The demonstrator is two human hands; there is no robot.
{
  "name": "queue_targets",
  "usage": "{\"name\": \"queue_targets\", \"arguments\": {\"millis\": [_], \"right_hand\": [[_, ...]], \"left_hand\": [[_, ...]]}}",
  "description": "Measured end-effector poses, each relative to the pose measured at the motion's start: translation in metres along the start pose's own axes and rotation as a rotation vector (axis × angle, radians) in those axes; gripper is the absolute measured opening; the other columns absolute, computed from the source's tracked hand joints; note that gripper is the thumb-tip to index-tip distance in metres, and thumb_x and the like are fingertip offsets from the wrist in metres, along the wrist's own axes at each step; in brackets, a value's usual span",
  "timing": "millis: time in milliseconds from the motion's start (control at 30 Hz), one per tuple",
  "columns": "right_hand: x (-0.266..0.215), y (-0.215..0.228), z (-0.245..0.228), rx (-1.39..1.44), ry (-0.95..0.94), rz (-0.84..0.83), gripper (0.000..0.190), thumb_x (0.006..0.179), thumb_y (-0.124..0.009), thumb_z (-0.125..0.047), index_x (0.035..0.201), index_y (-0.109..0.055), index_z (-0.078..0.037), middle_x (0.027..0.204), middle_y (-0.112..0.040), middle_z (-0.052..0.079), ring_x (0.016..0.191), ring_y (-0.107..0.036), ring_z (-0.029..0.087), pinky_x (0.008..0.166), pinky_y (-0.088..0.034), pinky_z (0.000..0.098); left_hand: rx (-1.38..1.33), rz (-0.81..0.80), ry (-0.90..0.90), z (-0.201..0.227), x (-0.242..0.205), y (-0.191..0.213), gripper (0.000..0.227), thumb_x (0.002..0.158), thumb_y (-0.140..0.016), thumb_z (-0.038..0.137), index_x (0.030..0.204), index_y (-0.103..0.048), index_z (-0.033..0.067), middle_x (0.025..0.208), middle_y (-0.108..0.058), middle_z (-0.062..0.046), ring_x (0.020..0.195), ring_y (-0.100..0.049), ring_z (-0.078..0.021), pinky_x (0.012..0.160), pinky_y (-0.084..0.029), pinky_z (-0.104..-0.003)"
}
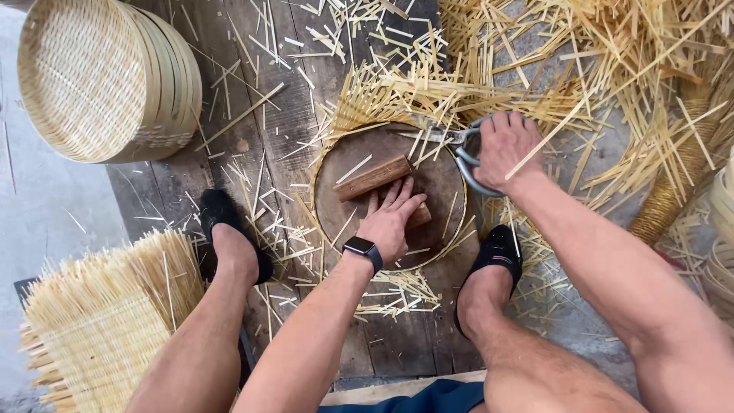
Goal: Assembling and trimming bamboo steamer baskets using strips and hoops.
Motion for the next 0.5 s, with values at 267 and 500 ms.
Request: {"name": "queue_targets", "arguments": {"millis": [267,500], "right_hand": [[-0.041,-0.038,0.048,0.148,-0.097,-0.219,0.027,0.099,-0.060,-0.028,0.114,-0.067,-0.007,0.108,-0.069,0.014,0.097,-0.070,0.026,0.085,-0.058,0.0421],[-0.006,0.012,-0.001,-0.027,-0.040,-0.018,0.057,0.066,-0.077,-0.032,0.109,-0.064,0.002,0.108,-0.064,0.018,0.106,-0.064,0.032,0.092,-0.054,0.0436]], "left_hand": [[0.137,-0.090,-0.089,0.001,-0.006,0.009,0.072,0.068,-0.075,0.006,0.135,-0.057,0.0211,0.165,-0.029,-0.001,0.153,-0.025,-0.0215,0.115,-0.015,-0.077],[0.157,-0.012,-0.133,-0.013,-0.001,-0.009,0.067,0.070,-0.075,0.006,0.134,-0.063,0.0219,0.165,-0.034,-0.003,0.153,-0.029,-0.0238,0.113,-0.016,-0.078]]}}
Point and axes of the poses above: each hand's wrist, its own x-axis towards the middle knuckle, its own y-axis out of the back of the hand, z = x × y, the point moved 5 cm from there along x, towards the middle knuckle
